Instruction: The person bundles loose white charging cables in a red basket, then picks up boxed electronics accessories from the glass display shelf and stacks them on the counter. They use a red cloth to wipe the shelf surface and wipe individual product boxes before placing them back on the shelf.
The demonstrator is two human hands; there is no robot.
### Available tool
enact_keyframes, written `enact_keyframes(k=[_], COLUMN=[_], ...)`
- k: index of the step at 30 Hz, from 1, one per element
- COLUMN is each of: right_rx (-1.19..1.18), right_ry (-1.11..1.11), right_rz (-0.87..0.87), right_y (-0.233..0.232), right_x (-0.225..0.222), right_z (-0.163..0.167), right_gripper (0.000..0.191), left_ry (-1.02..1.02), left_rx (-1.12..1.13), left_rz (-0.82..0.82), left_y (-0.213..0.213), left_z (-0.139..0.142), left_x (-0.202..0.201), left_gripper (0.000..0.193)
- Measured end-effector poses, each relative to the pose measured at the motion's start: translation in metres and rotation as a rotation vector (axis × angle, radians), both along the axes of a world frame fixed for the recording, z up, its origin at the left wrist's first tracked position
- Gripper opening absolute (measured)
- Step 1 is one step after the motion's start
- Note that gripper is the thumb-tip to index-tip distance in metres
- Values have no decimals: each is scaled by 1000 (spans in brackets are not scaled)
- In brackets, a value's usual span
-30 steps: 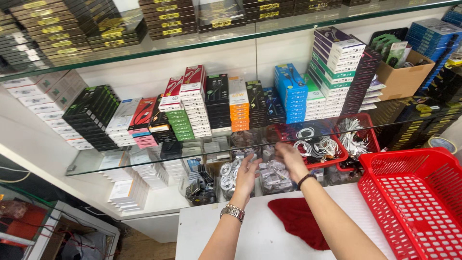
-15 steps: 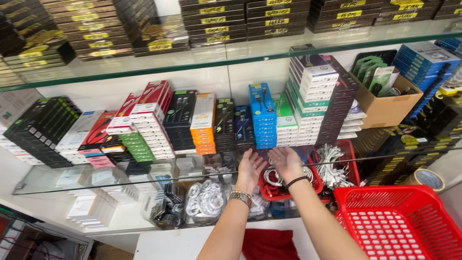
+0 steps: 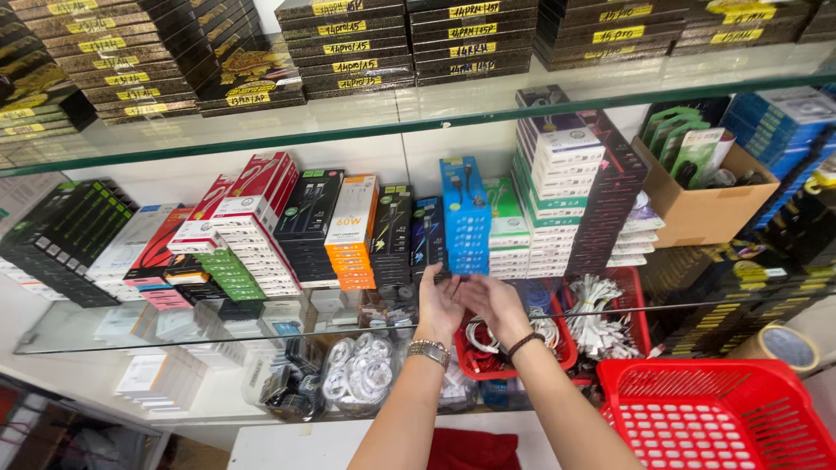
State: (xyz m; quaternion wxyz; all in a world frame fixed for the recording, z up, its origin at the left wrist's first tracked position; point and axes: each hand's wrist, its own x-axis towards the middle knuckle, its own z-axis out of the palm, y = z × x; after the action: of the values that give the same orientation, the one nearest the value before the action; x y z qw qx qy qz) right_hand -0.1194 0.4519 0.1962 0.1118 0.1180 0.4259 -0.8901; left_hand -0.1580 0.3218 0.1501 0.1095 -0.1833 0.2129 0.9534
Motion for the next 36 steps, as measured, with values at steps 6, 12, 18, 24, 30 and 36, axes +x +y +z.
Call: enact_keyframes(k=[6,12,18,24,30,36], right_rx=[1391,1679,1574,1438,1429,1406], right_ry=[682,1176,987,947,1066,1140], right_rz=[-553,-363,-214,-207,-262,-337], right_y=[18,18,4,4,3,0], right_x=[40,31,37,41,41,67], right_z=[85,146,155,163,160,151], right_gripper=[42,71,57,57,59,53], left_ry=[-127,26,-122,39,-5,183], left_rx=[-152,136,154,169,139,188], left_rz=[-69,22,3,-6,-80,-62], left_y=[30,40,34,32,37,23], left_z=[30,56,47,36,41,29], left_x=[1,11,4,-3,-3,31], left_gripper=[70,84,81,80,65,49])
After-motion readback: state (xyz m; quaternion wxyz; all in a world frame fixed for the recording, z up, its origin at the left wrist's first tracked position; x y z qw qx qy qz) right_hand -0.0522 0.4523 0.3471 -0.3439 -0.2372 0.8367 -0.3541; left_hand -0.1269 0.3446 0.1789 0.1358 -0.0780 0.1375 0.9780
